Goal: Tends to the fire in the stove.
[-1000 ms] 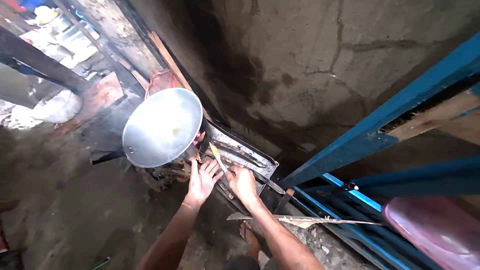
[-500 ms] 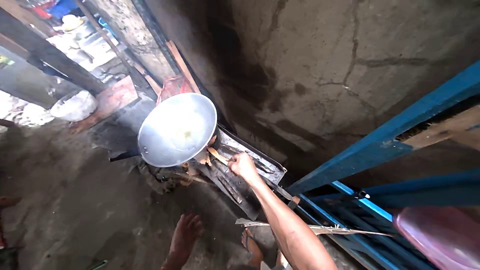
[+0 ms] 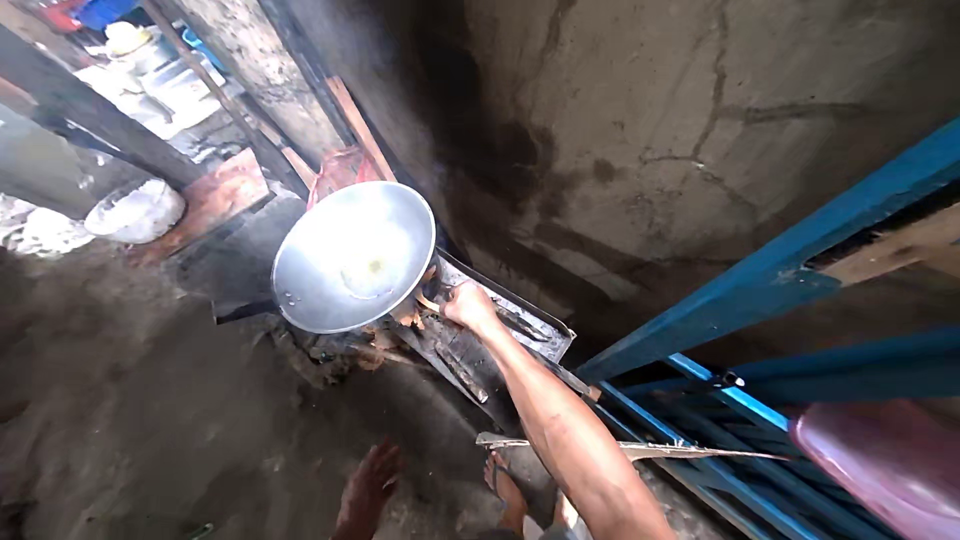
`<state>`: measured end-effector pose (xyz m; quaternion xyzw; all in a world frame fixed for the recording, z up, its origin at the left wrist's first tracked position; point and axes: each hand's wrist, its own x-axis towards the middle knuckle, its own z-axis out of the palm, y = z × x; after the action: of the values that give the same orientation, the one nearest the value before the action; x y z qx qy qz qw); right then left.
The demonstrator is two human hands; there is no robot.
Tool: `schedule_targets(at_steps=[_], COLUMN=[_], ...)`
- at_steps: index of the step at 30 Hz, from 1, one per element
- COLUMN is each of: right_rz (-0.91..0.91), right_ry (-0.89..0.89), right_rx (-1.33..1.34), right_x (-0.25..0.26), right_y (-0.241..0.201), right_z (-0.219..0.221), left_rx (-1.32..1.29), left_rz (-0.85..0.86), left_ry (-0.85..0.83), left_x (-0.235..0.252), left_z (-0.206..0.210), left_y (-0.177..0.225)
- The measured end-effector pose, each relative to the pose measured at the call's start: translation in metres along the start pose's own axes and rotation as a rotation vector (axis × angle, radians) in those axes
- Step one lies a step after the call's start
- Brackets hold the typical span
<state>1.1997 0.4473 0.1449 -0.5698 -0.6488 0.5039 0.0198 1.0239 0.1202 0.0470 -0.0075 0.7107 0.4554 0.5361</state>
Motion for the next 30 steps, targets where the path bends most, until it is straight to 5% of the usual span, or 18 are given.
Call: schedule_targets(at_steps=[7, 11, 17, 30], right_rz=[-0.047, 0.034, 0.008, -0.097], right_ry=[0.009, 0.021, 0.081, 0.047], right_rx=[-0.185, -0.179, -0.208, -0.364], right_x=[-0.011, -0.001, 0.004, 0.002], right_y=[0.021, 0.003, -0.023, -0.022], right_z=[-0.010, -0.010, -0.007, -0.001], left_rx=[0.103, 0.175, 0.047, 0.018], left_rz=[0.121, 0.353, 0.289, 0.293], left_ry=[0.017, -0.112, -0.038, 0.023], left_x=[0.022, 0.047, 0.076, 0.084], left_z=[0.002, 0.058, 0.144, 0.162], left_y=[0.011, 0.069, 0.135, 0.133])
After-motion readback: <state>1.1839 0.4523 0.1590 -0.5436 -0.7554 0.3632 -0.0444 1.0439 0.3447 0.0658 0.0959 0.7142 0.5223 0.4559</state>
